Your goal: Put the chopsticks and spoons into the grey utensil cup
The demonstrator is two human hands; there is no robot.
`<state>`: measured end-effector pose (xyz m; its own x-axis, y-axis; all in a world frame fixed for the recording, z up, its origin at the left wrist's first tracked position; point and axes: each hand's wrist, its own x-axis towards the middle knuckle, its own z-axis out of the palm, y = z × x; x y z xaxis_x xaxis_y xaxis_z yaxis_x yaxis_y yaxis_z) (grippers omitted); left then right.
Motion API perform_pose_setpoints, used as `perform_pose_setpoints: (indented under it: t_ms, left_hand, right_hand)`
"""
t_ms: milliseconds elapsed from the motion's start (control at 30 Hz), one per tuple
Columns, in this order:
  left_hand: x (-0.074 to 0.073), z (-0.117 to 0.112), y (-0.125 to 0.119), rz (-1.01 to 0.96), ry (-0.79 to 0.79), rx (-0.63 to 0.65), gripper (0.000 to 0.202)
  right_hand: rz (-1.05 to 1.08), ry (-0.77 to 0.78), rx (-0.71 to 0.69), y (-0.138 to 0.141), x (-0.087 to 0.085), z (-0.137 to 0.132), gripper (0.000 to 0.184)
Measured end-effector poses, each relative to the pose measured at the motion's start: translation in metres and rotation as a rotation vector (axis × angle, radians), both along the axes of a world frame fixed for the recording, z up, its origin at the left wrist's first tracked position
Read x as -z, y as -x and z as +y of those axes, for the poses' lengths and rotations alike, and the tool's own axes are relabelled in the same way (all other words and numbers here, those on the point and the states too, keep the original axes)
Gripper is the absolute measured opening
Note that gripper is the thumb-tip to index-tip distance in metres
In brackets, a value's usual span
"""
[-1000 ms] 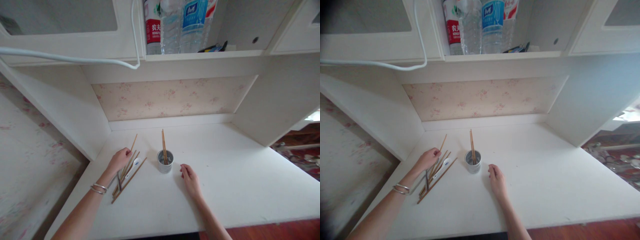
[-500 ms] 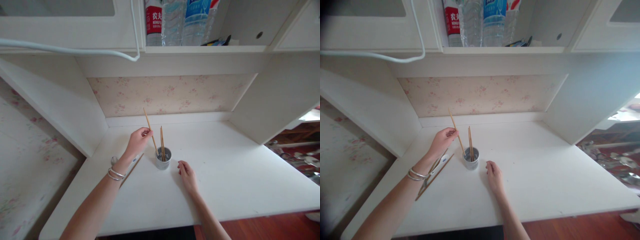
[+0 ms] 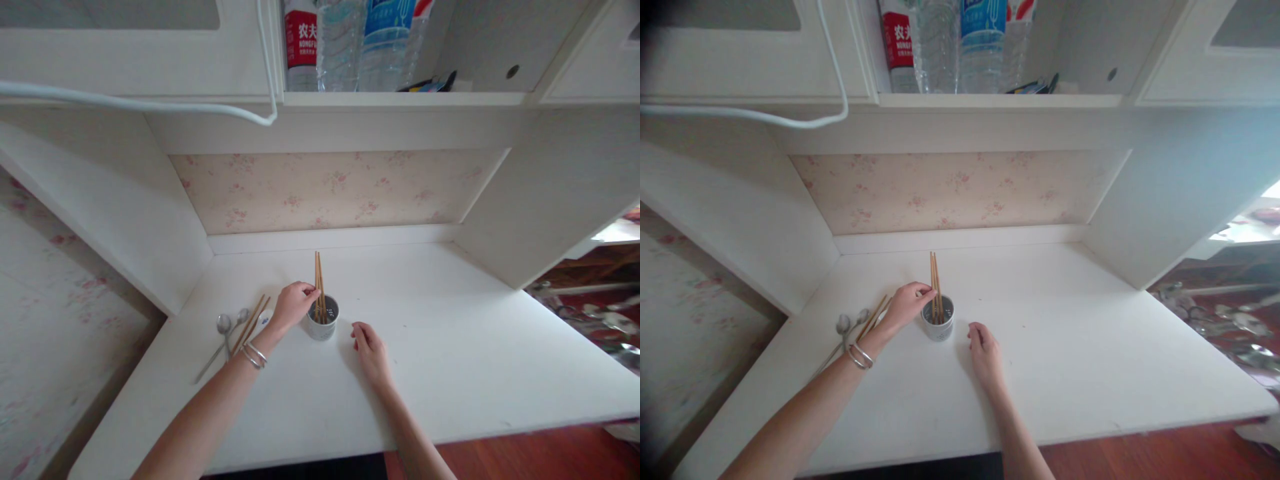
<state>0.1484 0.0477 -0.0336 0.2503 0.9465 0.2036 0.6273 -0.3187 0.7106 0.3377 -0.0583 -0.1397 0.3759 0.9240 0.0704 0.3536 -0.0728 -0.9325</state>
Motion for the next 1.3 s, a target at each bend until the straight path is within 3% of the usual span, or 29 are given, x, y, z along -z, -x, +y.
perform_pose_setpoints:
  t_ms: [533, 1300]
  left_hand:
    - [0.011, 0.001, 0.002, 0.033, -0.043, -0.022, 0.03]
    - [0.024, 0.003, 0.001, -0.047, -0.071, 0.028, 0.021]
  right_hand:
    - [-0.001, 0.005, -0.007, -0.001, 0.0, -0.001, 0.04]
    - [-0.044, 0.006, -0.031, 0.0, 0.0, 0.0, 0.039]
